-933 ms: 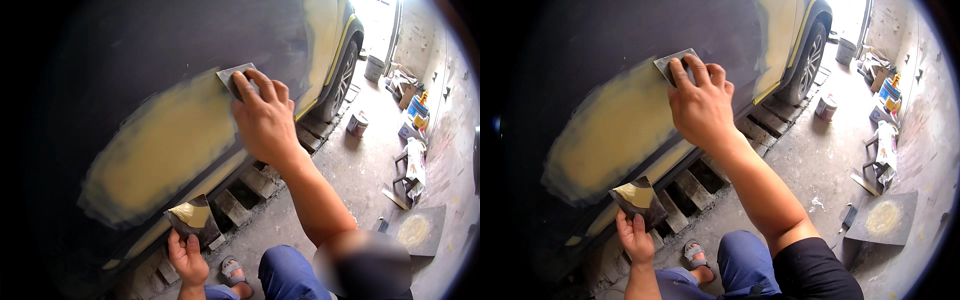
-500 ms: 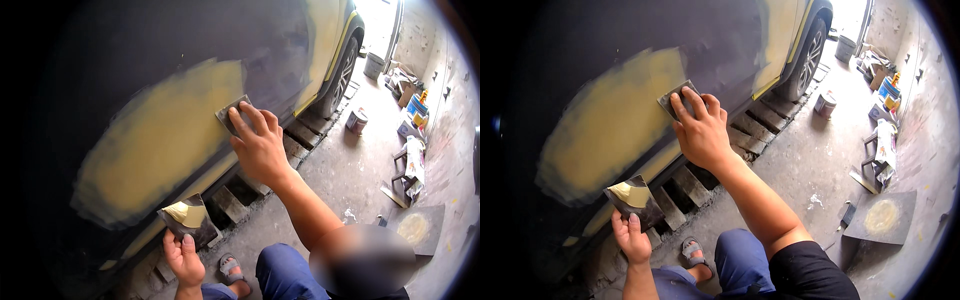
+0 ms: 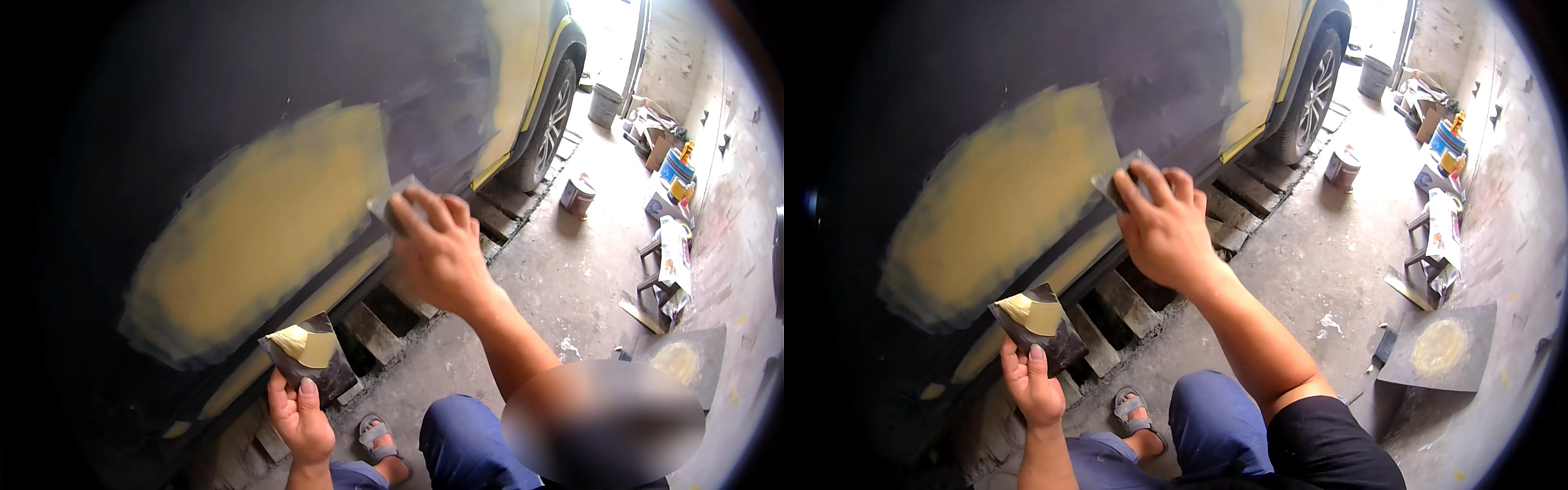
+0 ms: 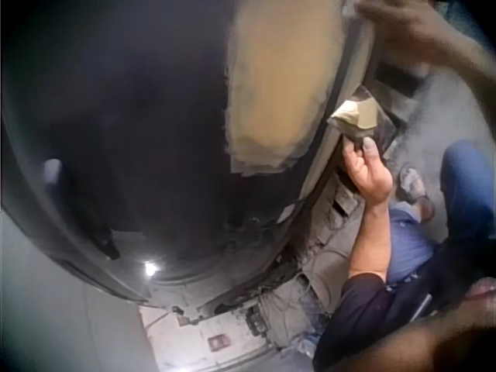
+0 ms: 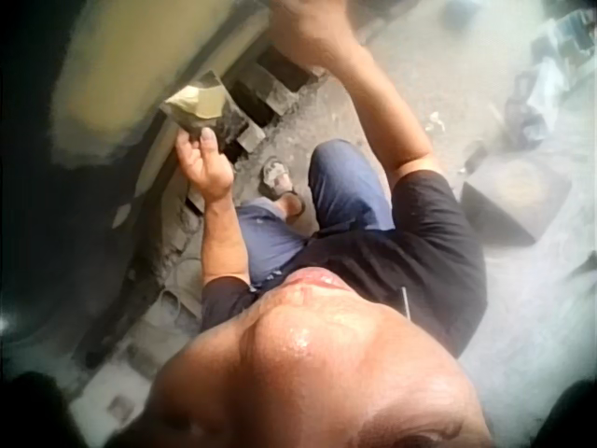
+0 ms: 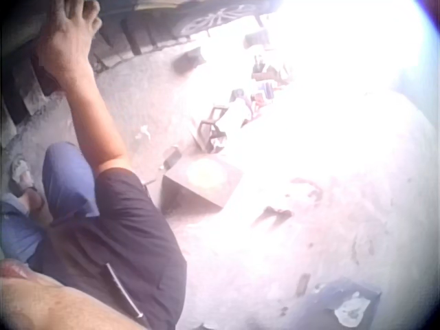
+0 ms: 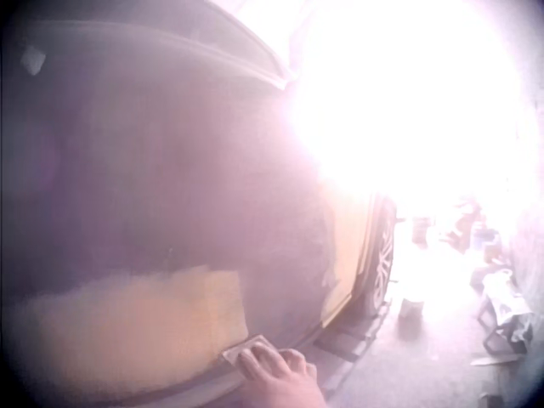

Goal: The person applies yellow body filler to a car's side panel and rear quarter panel using a small metal spreader. They repeatedly scoop filler from a larger spreader and smooth it onto the surface in short strokes.

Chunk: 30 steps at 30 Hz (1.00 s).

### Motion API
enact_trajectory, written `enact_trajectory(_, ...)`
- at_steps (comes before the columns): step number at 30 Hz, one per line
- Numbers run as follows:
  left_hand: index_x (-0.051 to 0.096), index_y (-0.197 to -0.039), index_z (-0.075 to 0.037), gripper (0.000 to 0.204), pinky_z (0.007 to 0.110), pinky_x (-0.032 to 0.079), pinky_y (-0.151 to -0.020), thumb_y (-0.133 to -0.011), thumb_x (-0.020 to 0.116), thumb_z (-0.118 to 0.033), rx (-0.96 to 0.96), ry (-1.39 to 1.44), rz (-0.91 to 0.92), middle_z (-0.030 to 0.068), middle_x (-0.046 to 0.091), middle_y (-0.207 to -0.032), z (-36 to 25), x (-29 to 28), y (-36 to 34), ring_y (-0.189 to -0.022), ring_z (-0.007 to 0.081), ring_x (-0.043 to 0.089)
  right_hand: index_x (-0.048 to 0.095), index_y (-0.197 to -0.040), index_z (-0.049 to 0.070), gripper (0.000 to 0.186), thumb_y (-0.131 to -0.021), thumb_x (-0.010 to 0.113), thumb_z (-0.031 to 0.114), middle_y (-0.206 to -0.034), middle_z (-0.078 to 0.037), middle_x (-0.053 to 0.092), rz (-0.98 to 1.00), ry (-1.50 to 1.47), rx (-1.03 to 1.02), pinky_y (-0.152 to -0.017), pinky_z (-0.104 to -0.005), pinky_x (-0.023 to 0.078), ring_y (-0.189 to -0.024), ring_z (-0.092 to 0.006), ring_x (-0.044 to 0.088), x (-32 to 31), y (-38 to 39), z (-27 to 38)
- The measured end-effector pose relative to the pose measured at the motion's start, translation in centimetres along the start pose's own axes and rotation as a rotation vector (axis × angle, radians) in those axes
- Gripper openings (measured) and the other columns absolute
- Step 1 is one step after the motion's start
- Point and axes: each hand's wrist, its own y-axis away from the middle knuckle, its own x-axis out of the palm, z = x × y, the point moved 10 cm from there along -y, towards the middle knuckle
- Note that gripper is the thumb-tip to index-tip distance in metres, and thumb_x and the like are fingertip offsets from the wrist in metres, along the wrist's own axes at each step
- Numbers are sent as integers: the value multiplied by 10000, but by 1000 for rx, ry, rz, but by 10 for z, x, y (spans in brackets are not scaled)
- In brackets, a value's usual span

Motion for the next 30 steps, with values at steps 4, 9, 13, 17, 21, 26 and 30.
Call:
enact_trajectory(4,428,-1371,64,394,310,393,-1037,-992,488,-25,-30,40,-15,142,579,-1281,4,0,1,-1153,173,559,491,-1391,120,516,-891,598,190,-1429,-114,438,-113,-36,-17,-956,-522,384,-1210,-370,420,-24,-46,-2)
enact_trajectory(9,428,-1382,55,414,340,373,-1072,-988,500,-48,-22,23,-18,141,570,-1306,4,-3,0,-1193,198,540,469,-1423,122,532,-910,584,199,-1453,-128,419,-157,-41,-16,-983,-517,372,-1219,-380,409,5,-49,-1)
enact_trajectory(13,429,-1381,57,413,342,372,-1073,-987,497,-43,-21,6,-4,145,571,-1302,6,-6,-3,-1199,197,535,498,-1401,108,518,-901,591,202,-1451,-130,423,-95,-26,0,-978,-518,375,-1230,-378,405,20,-30,-5)
enact_trajectory(17,427,-1384,57,416,342,373,-1072,-984,492,-34,-38,8,-12,146,570,-1302,8,-8,-3,-1195,197,539,503,-1396,102,518,-898,596,206,-1450,-132,426,-154,-74,20,-970,-512,378,-1227,-376,408,-7,-38,1)
enact_trajectory(21,424,-1386,59,420,341,371,-1074,-977,482,-21,-17,-10,-4,146,566,-1310,5,-3,-5,-1193,197,543,491,-1410,100,525,-906,593,205,-1464,-130,410,-210,-69,21,-981,-509,370,-1248,-375,387,6,-50,-2)
enact_trajectory(26,426,-1383,59,419,343,362,-1084,-974,478,-15,-6,-1,6,150,563,-1318,3,-5,-4,-1204,199,537,474,-1426,99,552,-897,603,193,-1469,-126,404,-287,-96,14,-976,-497,367,-1246,-374,380,11,-49,0)
enact_trajectory(30,430,-1358,60,379,327,387,-1041,-999,491,-46,-3,3,-12,159,573,-1282,3,-6,-5,-1158,195,550,483,-1420,98,551,-890,607,184,-1469,-125,404,-289,-85,7,-967,-492,370,-1243,-373,382,15,-46,2)
